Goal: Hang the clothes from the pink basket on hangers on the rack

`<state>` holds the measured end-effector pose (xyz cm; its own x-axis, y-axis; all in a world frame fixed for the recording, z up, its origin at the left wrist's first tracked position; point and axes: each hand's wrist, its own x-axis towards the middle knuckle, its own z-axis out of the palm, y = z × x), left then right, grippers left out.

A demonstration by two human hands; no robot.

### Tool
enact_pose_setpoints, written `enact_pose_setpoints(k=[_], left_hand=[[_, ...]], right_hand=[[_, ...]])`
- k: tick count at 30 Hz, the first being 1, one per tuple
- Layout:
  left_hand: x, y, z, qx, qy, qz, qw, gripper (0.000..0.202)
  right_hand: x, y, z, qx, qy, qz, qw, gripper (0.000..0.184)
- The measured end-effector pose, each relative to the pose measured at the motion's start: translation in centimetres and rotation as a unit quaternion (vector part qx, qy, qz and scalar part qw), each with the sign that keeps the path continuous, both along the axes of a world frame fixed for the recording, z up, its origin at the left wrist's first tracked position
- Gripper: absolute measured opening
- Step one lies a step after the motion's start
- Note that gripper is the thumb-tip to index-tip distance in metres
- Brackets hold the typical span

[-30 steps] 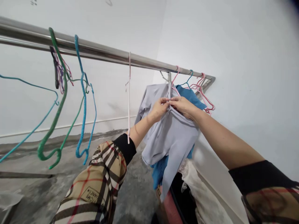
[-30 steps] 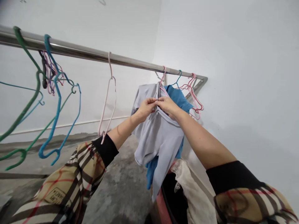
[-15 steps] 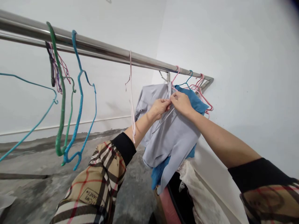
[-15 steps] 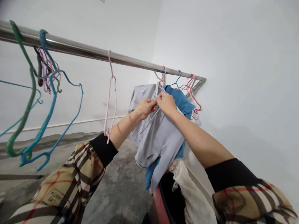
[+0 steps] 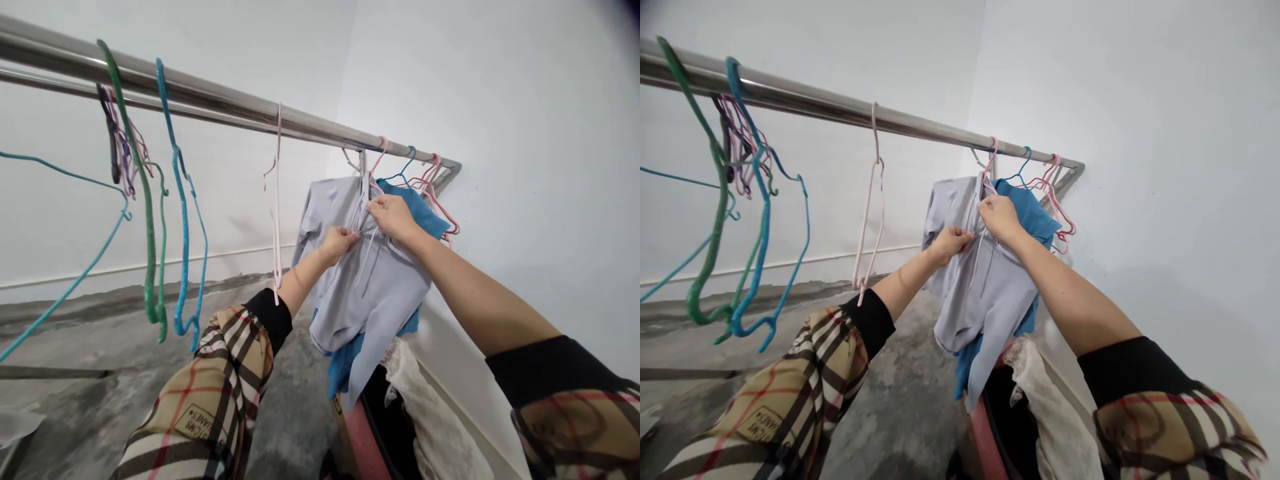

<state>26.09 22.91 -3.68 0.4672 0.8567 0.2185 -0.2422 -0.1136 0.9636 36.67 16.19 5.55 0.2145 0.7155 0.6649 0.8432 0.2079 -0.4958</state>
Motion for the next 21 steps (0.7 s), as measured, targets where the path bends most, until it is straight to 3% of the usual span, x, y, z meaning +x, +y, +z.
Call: enact_pose_setpoints(k=[4, 6, 9, 11, 13, 15, 18, 21], left_hand=[[0.4, 1.2, -4.1, -0.034, 0.073, 0.029, 0.996, 0.019], [0.2, 1.7, -5.6, -0.049, 0.101, 0.036, 0.993, 0.024], [-0.5, 2.4, -7.1, -0.064, 0.127, 0.053, 0.988, 0.033], [-1.2, 2.8, -7.6, -0.069, 0.138, 0.071, 0.985, 0.035], [-2.0, 2.9, -7.9, -0.073, 0.143, 0.089, 0.983, 0.035], [-2.7, 2.7, -7.6, -0.070, 0.138, 0.109, 0.982, 0.033], [-3.3, 1.6, -6.1, -0.043, 0.097, 0.158, 0.982, 0.027], [-2.9, -0.2, -3.3, 0.013, 0.024, 0.213, 0.977, 0.027]], right_hand=[[0.0, 0.2, -0.2, -0.003, 0.004, 0.005, 1.000, 0.021], [-0.3, -0.2, -0.3, -0.029, 0.003, 0.016, 0.999, 0.020], [-0.6, -1.6, -0.4, -0.096, 0.020, 0.052, 0.994, 0.022], [-0.4, -3.1, -0.5, -0.143, 0.021, 0.091, 0.985, 0.033], [0.1, -4.7, -0.6, -0.173, -0.032, 0.112, 0.978, 0.056], [1.2, -6.3, -1.0, -0.177, -0.156, 0.088, 0.968, 0.070], [3.0, -8.2, -2.1, -0.153, -0.354, -0.012, 0.922, 0.063], [4.6, -9.5, -3.7, -0.159, -0.435, -0.080, 0.883, 0.043]])
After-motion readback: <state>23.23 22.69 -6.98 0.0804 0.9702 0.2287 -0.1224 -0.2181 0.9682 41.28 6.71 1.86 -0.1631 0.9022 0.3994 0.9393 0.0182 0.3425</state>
